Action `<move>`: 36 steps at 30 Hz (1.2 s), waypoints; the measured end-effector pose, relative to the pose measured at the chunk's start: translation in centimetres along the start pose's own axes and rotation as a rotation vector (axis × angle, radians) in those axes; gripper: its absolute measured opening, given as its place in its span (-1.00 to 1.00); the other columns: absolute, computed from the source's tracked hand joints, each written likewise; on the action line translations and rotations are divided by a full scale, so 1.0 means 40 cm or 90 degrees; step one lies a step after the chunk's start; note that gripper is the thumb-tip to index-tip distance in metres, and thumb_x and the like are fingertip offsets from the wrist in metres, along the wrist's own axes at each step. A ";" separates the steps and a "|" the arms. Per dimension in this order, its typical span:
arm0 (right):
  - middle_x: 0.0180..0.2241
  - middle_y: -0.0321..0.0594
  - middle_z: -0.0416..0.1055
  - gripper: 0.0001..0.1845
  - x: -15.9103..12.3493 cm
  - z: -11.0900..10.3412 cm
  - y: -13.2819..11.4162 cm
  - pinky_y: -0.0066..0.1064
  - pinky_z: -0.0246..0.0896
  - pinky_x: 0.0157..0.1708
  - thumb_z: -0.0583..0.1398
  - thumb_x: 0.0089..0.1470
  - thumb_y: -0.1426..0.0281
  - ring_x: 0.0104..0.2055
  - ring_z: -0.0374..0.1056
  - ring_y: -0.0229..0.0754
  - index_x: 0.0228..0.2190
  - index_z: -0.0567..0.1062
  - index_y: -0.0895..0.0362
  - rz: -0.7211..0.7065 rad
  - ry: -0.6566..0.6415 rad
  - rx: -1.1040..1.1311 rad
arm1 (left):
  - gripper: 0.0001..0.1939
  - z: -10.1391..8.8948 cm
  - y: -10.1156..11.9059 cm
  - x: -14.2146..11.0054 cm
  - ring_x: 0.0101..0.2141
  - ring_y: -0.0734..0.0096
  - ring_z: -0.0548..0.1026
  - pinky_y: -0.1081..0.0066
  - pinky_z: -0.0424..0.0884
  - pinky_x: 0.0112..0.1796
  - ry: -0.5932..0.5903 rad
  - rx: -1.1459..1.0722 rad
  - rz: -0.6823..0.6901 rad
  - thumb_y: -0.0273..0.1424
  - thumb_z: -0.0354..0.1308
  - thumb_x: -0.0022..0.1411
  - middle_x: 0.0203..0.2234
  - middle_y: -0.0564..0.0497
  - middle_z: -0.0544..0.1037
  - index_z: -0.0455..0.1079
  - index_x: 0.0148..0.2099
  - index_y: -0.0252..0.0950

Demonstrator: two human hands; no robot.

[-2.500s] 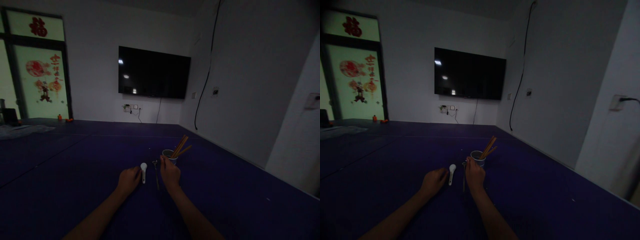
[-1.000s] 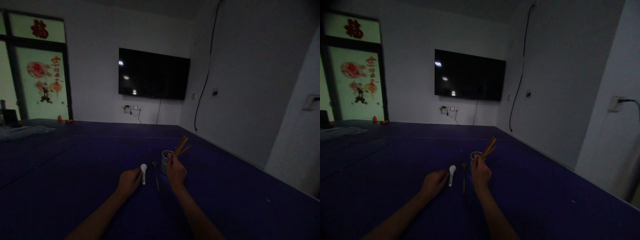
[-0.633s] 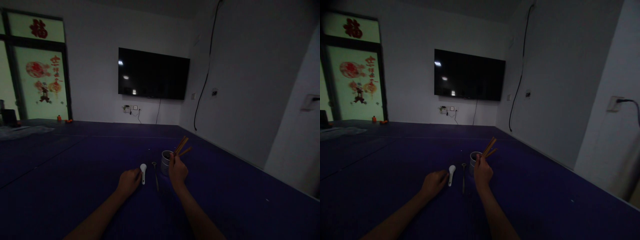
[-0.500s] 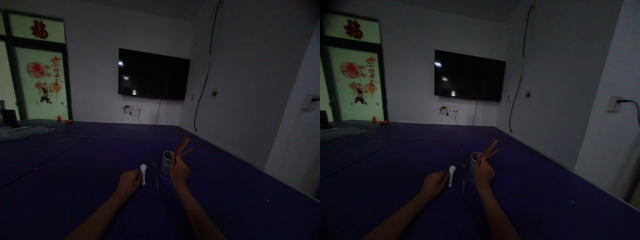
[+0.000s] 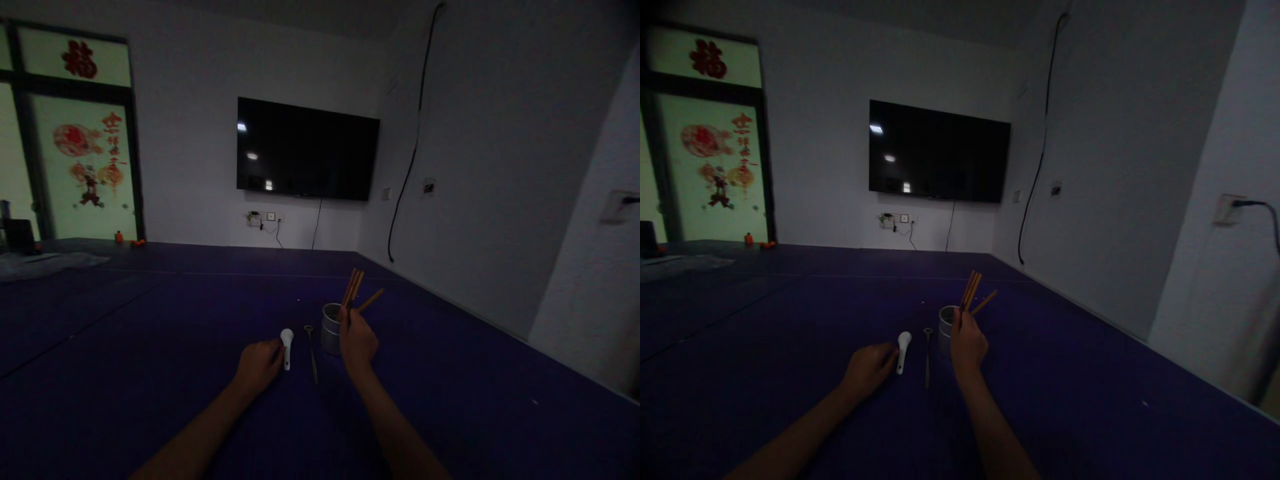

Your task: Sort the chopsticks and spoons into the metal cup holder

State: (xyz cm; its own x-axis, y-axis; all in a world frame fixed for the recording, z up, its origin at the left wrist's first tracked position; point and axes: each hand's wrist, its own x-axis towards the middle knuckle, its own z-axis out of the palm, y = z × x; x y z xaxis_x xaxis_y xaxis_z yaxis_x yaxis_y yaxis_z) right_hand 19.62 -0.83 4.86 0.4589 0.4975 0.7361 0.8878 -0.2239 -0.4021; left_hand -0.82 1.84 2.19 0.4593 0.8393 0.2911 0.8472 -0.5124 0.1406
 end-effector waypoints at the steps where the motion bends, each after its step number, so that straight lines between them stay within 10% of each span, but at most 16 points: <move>1: -0.47 -0.19 0.44 -0.50 0.000 0.000 -0.001 -0.44 -0.16 -0.55 -0.15 0.25 0.17 -0.52 0.27 -0.26 -0.41 0.46 0.17 -0.007 0.001 -0.004 | -0.67 0.000 0.001 0.000 -0.30 0.34 0.49 0.43 0.26 -0.34 0.001 0.000 0.003 -0.28 -0.21 0.29 -0.32 -0.05 0.54 0.38 -0.23 -0.23; 14: -0.41 -0.24 0.42 -0.62 0.004 -0.003 0.001 -0.44 -0.07 -0.53 -0.02 0.11 0.19 -0.45 0.32 -0.22 -0.14 0.40 0.11 0.056 -0.010 0.074 | -0.67 -0.005 -0.001 -0.001 -0.29 0.33 0.49 0.43 0.25 -0.34 -0.024 -0.012 0.001 -0.28 -0.20 0.28 -0.30 -0.06 0.54 0.38 -0.24 -0.24; 24: -0.57 -0.31 0.37 -0.42 0.000 -0.016 -0.008 -0.46 -0.02 -0.53 0.00 0.09 0.11 -0.56 0.28 -0.23 0.04 0.29 0.19 0.070 0.130 0.147 | -0.66 0.002 -0.004 0.001 -0.32 0.33 0.49 0.43 0.25 -0.36 -0.021 -0.006 0.014 -0.27 -0.21 0.28 -0.36 -0.05 0.54 0.37 -0.28 -0.24; 30: -0.54 -0.23 0.44 -0.61 -0.032 -0.004 -0.022 -0.50 0.10 -0.45 -0.04 0.18 0.24 -0.56 0.29 -0.31 -0.27 0.50 0.18 -0.211 0.163 0.172 | -0.68 0.005 -0.004 0.001 -0.28 0.34 0.48 0.44 0.27 -0.31 -0.027 -0.004 0.016 -0.29 -0.19 0.27 -0.33 -0.05 0.54 0.38 -0.24 -0.22; 36: -0.51 -0.23 0.48 -0.63 -0.091 0.012 -0.079 -0.52 0.04 -0.49 -0.02 0.18 0.28 -0.50 0.36 -0.29 -0.48 0.49 0.11 -0.404 -0.072 0.091 | -0.65 0.001 -0.003 -0.001 -0.32 0.35 0.49 0.45 0.27 -0.34 -0.036 0.003 0.014 -0.26 -0.21 0.29 -0.38 -0.05 0.54 0.38 -0.27 -0.23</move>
State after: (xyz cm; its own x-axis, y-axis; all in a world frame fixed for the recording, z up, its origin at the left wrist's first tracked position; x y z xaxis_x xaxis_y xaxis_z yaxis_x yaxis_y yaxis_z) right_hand 15.15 -1.55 3.18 -0.1654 0.5828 0.7956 0.9678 0.2512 0.0172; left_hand -0.94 1.88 2.10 0.4922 0.8366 0.2405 0.8379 -0.5302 0.1297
